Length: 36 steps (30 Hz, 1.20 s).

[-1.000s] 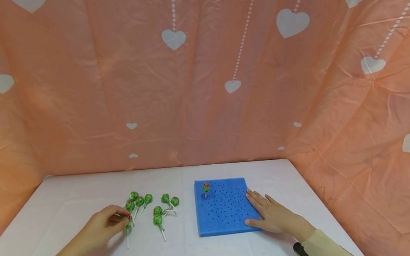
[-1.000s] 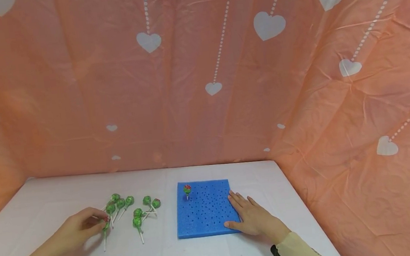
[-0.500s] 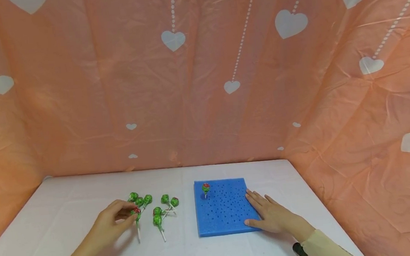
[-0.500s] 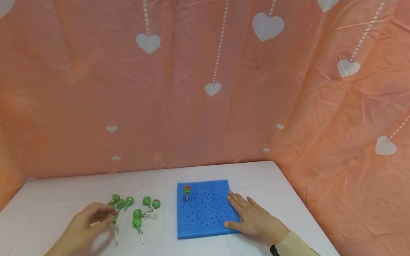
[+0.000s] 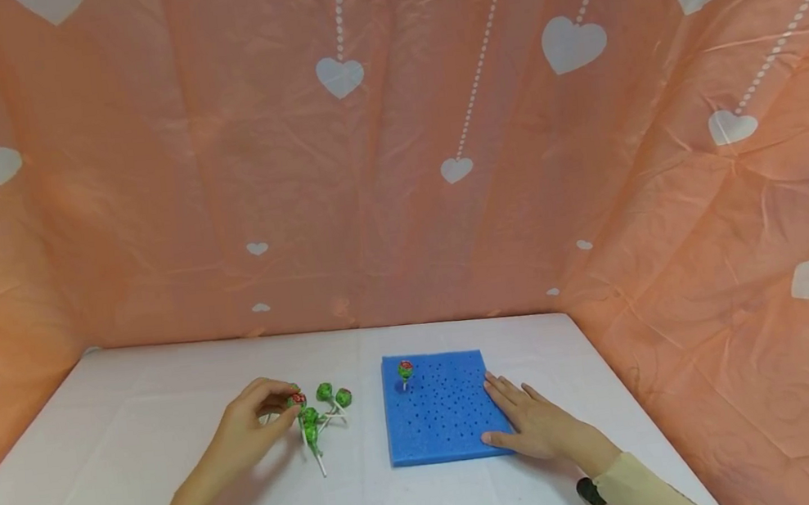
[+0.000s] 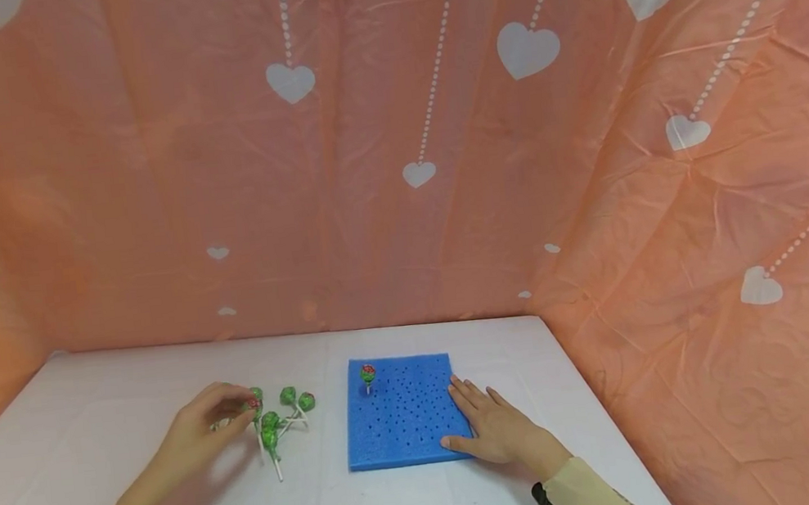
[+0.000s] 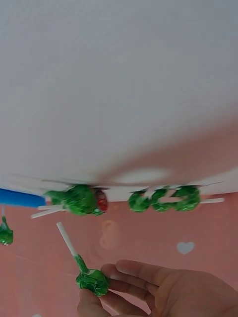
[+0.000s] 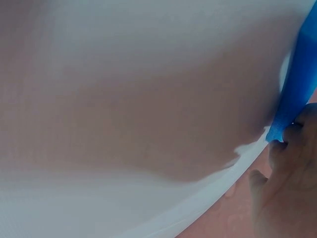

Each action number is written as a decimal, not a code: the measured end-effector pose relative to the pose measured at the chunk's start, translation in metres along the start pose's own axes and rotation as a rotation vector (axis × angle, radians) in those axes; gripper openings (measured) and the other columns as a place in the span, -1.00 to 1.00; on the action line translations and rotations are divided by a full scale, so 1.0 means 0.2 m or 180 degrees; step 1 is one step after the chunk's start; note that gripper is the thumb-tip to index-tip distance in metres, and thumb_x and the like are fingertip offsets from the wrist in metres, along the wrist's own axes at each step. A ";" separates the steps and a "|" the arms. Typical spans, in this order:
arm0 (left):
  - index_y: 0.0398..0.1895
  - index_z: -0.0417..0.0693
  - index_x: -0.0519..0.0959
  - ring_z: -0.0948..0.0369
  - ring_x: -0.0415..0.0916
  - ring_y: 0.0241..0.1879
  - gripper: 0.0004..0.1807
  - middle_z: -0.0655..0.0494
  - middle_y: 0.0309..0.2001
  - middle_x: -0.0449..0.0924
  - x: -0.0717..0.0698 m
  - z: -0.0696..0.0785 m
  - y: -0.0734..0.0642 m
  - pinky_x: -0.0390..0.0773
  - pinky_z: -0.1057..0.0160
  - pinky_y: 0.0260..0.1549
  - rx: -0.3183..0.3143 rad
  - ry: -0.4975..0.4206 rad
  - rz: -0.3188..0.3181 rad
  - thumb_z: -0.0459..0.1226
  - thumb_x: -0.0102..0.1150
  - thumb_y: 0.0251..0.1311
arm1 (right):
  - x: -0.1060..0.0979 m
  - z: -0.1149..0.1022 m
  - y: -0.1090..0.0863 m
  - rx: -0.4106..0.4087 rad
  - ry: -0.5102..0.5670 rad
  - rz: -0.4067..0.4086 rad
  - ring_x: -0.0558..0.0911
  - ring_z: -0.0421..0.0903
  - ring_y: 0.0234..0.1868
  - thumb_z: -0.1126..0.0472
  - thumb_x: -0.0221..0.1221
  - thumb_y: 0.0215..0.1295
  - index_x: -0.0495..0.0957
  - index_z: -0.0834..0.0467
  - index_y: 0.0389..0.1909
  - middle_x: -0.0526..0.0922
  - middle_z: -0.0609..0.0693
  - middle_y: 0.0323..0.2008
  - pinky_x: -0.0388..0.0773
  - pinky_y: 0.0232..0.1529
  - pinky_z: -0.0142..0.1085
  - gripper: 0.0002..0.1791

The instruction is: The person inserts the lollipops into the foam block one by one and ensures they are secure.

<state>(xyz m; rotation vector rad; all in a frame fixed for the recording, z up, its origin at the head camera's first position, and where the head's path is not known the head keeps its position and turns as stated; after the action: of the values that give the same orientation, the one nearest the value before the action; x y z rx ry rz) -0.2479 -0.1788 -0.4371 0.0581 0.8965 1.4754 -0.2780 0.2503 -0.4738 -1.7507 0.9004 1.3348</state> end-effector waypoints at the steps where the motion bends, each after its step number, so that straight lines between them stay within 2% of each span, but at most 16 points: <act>1: -0.08 -0.21 0.64 0.51 0.58 -0.20 -0.72 0.07 -0.14 0.63 0.01 0.00 0.01 0.67 0.47 -0.16 0.0010 -0.0034 -0.0005 -0.49 0.38 0.13 | 0.00 0.00 0.00 0.0011 0.0003 0.0000 0.02 0.14 0.64 -0.46 -0.06 0.38 -0.05 0.16 0.61 -0.08 0.05 0.65 -0.01 0.59 0.20 0.04; 7: -0.05 -0.17 0.64 0.46 0.60 -0.19 -0.75 0.07 -0.10 0.62 0.08 0.04 0.06 0.68 0.43 -0.12 -0.0119 -0.0193 -0.0113 -0.41 0.36 0.21 | -0.01 0.00 0.00 0.0035 -0.0003 0.0016 0.02 0.13 0.64 -0.47 -0.05 0.37 -0.05 0.14 0.61 -0.08 0.03 0.65 -0.01 0.60 0.18 0.04; 13: -0.04 -0.17 0.64 0.35 0.62 -0.20 -0.75 0.02 -0.11 0.62 0.15 0.08 0.12 0.70 0.36 -0.11 -0.0055 -0.0278 -0.0158 -0.43 0.34 0.21 | 0.00 0.01 0.00 0.0046 -0.0013 0.0008 0.01 0.11 0.64 -0.47 -0.06 0.37 -0.05 0.13 0.62 -0.09 0.02 0.65 -0.01 0.60 0.17 0.04; 19: -0.02 -0.20 0.64 0.37 0.60 -0.18 -0.72 0.04 -0.09 0.61 0.24 0.11 0.17 0.71 0.31 -0.08 -0.0107 -0.0363 -0.0227 -0.42 0.37 0.20 | -0.01 0.00 0.00 0.0039 0.0006 -0.0001 0.00 0.12 0.64 -0.46 -0.06 0.39 -0.05 0.15 0.61 -0.10 0.03 0.65 -0.02 0.60 0.17 0.04; 27: -0.01 -0.15 0.63 0.21 0.63 -0.12 -0.74 0.04 -0.06 0.61 0.34 0.15 0.23 0.70 0.31 -0.05 -0.0121 -0.0517 -0.0331 -0.39 0.35 0.23 | -0.02 0.00 -0.01 0.0016 0.0007 0.0022 0.03 0.14 0.64 -0.45 -0.05 0.39 -0.04 0.16 0.61 -0.07 0.05 0.65 0.00 0.59 0.19 0.03; 33: -0.02 -0.13 0.63 0.15 0.63 -0.09 -0.74 0.02 -0.06 0.61 0.40 0.21 0.27 0.70 0.28 -0.02 0.0007 -0.0594 -0.0362 -0.41 0.34 0.22 | -0.02 -0.02 -0.02 -0.0018 0.0023 0.0014 0.03 0.15 0.63 -0.44 -0.06 0.40 -0.04 0.17 0.61 -0.07 0.06 0.65 0.01 0.58 0.20 0.03; 36: -0.02 -0.12 0.63 0.15 0.62 -0.08 -0.74 0.04 -0.05 0.60 0.43 0.22 0.30 0.70 0.26 0.01 -0.0007 -0.0587 -0.0381 -0.41 0.34 0.22 | -0.02 -0.02 -0.01 -0.0017 0.0018 -0.0006 0.02 0.15 0.63 -0.44 -0.07 0.40 -0.06 0.17 0.61 -0.09 0.05 0.65 0.01 0.58 0.20 0.03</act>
<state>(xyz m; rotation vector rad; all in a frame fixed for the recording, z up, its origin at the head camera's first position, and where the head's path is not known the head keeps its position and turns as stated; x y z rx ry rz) -0.2864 -0.0740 -0.4159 0.1347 0.7362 1.3364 -0.2746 0.2487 -0.4688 -1.7598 0.8988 1.3331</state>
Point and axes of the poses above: each hand's wrist, its own y-axis towards the middle knuckle, its own x-axis out of the palm, z = x × y, the point moved 4 cm from there along y, towards the middle knuckle
